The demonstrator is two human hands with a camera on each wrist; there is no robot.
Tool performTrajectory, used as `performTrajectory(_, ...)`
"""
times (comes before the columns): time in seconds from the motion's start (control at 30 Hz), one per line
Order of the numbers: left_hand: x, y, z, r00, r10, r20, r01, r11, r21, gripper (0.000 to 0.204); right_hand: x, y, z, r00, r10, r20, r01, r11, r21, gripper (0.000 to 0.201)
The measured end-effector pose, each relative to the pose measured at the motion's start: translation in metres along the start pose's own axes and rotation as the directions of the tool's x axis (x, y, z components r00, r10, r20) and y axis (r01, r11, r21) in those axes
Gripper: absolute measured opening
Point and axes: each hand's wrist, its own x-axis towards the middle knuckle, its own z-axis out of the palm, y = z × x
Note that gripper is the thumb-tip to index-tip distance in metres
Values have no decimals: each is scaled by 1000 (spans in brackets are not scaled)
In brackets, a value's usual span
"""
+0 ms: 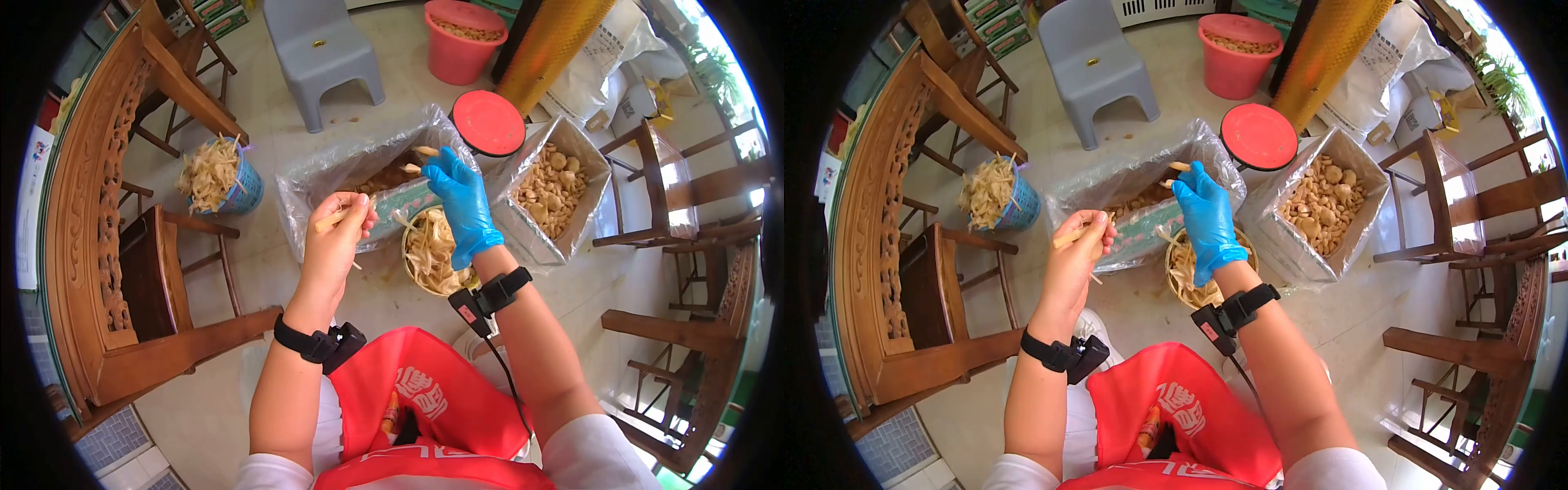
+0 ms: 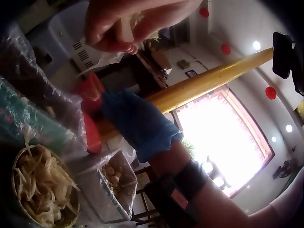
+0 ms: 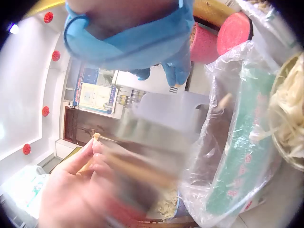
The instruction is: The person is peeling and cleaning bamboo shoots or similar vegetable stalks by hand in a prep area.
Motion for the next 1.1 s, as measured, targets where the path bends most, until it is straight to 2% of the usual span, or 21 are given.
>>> performTrajectory(0.07,1,1,-1,1000,1,11,-1,1000,-10,19,3,1,7,990,-140,-6,140,990,17,55)
performTrajectory(0.2,2,2,-4,1000,-4,22,6,997,-76,20,-1,-9,7,994,-99,-40,99,995,5,45)
performTrajectory(0.3,3,2,-3,999,-33,31,38,984,-177,22,-16,-28,16,987,-62,150,79,991,-110,30)
performTrajectory(0.33,3,2,-2,998,-47,41,55,976,-211,24,-23,-32,21,986,-62,153,79,991,-111,30)
performTrajectory(0.43,2,5,3,996,-64,63,77,968,-238,28,-33,-32,27,935,-85,343,164,964,-207,34)
performTrajectory(0.5,2,5,5,995,-66,75,82,969,-232,31,-37,-30,27,933,-54,356,128,974,-188,36)
performTrajectory(0.6,2,2,10,993,-63,100,83,975,-205,34,-39,-29,23,929,-28,369,106,976,-191,39)
performTrajectory(0.67,2,-2,15,996,-36,88,44,995,-93,36,-40,-28,20,926,-22,378,121,963,-241,38)
performTrajectory(0.7,2,-5,17,995,-38,91,46,995,-91,36,-40,-28,19,927,-22,374,120,963,-241,38)
performTrajectory(0.77,1,-9,20,991,-5,130,-5,997,77,40,-40,-27,16,916,-32,400,159,944,-288,36)
performTrajectory(0.8,2,-12,20,991,-7,134,-3,997,80,40,-41,-28,16,918,-33,396,157,945,-287,36)
performTrajectory(0.87,3,-16,21,981,-13,195,-19,987,162,43,-42,-33,15,938,42,343,72,947,-313,31)
performTrajectory(1.0,-3,-16,29,987,7,161,-44,973,228,44,-45,-38,10,917,105,385,31,943,-332,27)
performTrajectory(1.07,-4,-16,30,986,-5,166,-32,976,214,43,-48,-48,9,930,29,366,139,895,-425,24)
performTrajectory(1.1,-2,-16,30,986,-4,169,-32,976,215,43,-46,-43,8,931,28,364,139,895,-424,24)
